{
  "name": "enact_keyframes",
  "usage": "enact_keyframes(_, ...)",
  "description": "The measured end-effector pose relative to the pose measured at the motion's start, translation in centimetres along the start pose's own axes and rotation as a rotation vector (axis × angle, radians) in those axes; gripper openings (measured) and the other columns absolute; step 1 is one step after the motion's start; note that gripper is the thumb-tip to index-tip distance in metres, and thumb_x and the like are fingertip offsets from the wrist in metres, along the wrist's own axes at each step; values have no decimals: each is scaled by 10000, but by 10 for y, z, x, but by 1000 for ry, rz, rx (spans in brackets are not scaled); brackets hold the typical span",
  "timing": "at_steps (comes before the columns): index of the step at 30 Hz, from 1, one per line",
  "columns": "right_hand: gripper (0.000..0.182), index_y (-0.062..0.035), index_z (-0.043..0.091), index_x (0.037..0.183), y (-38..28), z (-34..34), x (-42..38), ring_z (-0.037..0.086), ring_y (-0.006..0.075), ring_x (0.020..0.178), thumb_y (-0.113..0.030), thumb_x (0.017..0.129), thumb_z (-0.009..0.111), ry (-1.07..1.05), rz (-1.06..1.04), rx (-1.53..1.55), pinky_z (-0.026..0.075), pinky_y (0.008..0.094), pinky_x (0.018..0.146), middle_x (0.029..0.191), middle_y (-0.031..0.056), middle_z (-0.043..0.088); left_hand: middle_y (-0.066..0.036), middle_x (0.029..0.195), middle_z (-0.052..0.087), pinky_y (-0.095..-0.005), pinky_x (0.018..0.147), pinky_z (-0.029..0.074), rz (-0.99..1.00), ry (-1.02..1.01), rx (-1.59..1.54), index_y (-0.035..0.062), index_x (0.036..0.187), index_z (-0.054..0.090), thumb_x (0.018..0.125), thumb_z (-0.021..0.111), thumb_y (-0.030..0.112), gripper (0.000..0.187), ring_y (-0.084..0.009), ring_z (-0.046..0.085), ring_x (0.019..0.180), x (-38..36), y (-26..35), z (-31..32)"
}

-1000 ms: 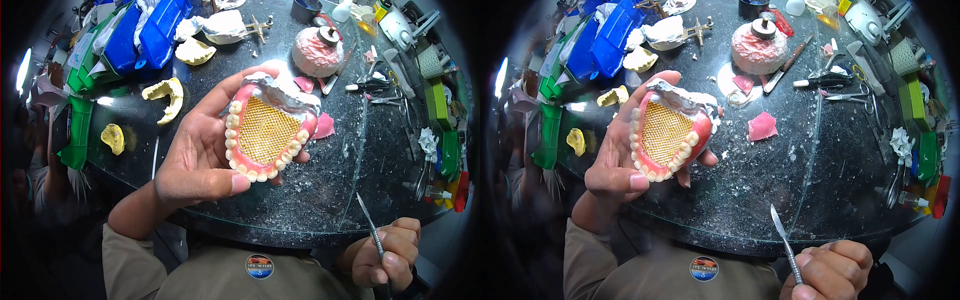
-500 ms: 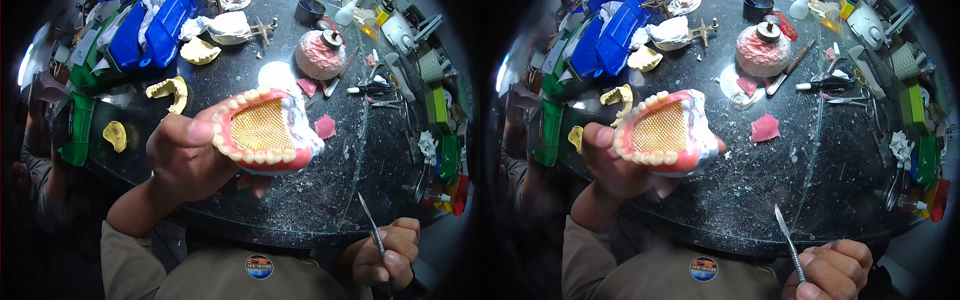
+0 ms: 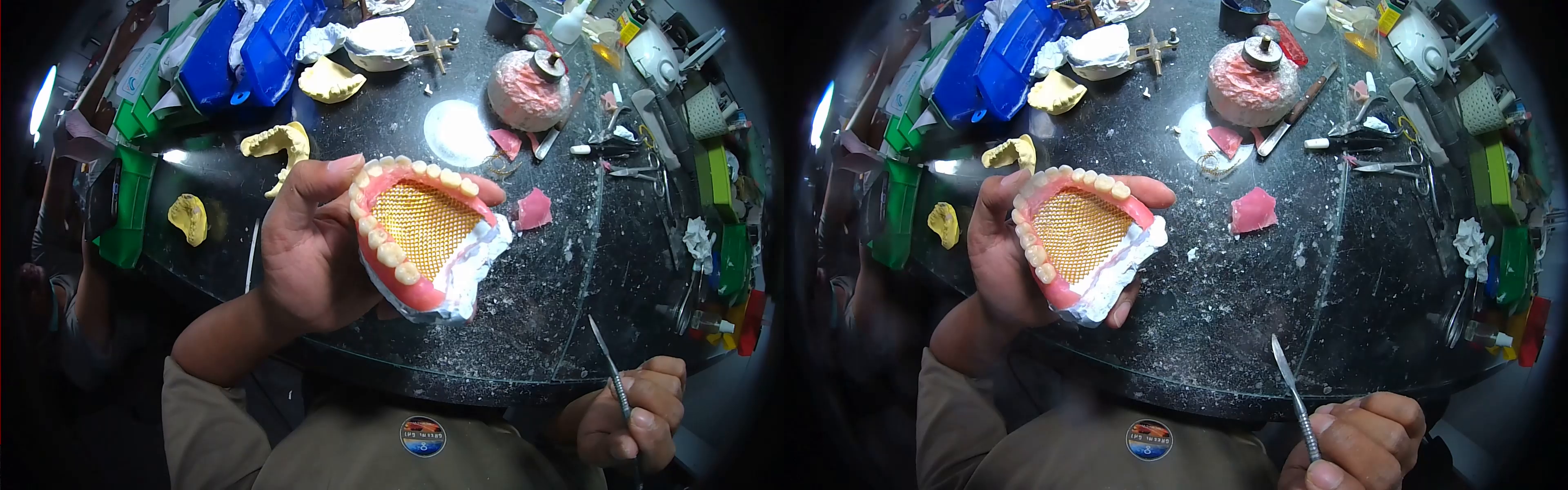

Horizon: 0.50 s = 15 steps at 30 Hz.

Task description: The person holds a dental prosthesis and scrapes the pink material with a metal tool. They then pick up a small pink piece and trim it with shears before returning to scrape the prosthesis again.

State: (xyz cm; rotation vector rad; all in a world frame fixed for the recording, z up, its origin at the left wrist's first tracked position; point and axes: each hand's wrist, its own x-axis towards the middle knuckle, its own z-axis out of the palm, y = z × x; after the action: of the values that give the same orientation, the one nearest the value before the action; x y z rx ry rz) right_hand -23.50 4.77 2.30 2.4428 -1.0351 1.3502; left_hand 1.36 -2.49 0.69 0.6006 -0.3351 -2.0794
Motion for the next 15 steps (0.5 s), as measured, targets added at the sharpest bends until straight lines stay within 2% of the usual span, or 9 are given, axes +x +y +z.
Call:
enact_keyframes(10,270,-75,404,1013,0,-1,0,382,126,515,-289,946,254,-2,-7,-5,318,268,492,727,78,472,-262,1217,442,-427,500,534,14,-35,46,-103,1199,419,847,264,559,765,-312,607,772,-1,0,-4)
enact_keyframes(15,267,-73,403,1009,0,0,0,381,125,513,-287,945,257,0,-6,0,315,269,485,726,79,473,-268,1236,425,-426,499,536,29,-47,44,-77,1185,449,854,258,549,734,-323,606,790,-1,-1,-5)
